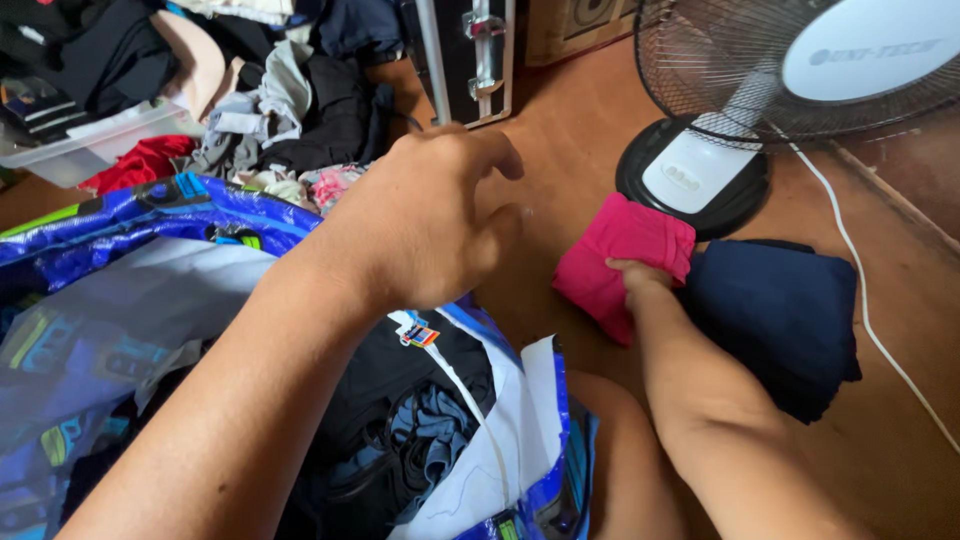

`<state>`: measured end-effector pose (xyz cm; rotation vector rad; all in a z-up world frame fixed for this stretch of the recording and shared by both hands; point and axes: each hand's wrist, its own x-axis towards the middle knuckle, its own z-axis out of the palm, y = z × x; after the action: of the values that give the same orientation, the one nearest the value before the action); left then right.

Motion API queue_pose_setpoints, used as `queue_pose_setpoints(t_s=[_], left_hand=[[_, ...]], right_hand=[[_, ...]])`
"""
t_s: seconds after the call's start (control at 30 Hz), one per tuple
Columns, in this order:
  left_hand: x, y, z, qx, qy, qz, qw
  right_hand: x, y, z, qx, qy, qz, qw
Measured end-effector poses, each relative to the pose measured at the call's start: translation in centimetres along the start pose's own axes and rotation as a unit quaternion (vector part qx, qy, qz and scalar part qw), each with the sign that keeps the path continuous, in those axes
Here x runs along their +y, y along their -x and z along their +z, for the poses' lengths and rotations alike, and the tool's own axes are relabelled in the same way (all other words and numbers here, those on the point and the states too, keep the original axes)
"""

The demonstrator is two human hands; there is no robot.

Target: The person folds various items of clothing by hand and places them inside a large blue patterned bag on the floor.

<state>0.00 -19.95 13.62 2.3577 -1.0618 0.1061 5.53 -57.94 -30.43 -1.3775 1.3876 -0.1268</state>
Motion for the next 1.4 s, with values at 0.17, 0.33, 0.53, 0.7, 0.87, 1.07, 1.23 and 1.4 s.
queue_pose_setpoints(t_s=[0.17,0.33,0.53,0.7,0.87,1.07,1.23,1.4], left_hand=[[-2.4,1.4,0.5,0.035,0.019,0.002,0.999],[-3.7,3.3,0.2,0.039,0.04,-0.073,0.996],[-6.0,5.1,-2.4,0.147,0.193,-0.159,0.957],[-9.9,11.1,-6.5,0.194,0.509,-0.176,0.82],[-12.7,20.1,-8.7,0.268,0.574,-0.147,0.76],[-15.9,26.6,-6.1,0.307,0.598,-0.229,0.704],[-19.9,27.3,-1.8,0.365,0.449,-0.3,0.759],[-19.1,28.4,0.1,0.39,0.215,-0.309,0.841]], right_hand=[[-1.1,2.3,-1.2,-0.241,-0.162,-0.062,0.955],[-8.5,18.5,-4.2,-0.317,-0.146,-0.43,0.833],[-16.8,39.6,-8.3,-0.383,-0.101,-0.675,0.623],[-17.1,50.7,-4.0,-0.518,-0.069,-0.666,0.532],[-14.5,55.9,2.8,-0.676,-0.03,-0.49,0.549],[-9.3,56.6,9.0,-0.771,0.022,-0.295,0.564],[-4.5,55.1,12.0,-0.743,0.006,-0.268,0.613],[-1.4,52.7,12.5,-0.692,0.049,-0.279,0.664]])
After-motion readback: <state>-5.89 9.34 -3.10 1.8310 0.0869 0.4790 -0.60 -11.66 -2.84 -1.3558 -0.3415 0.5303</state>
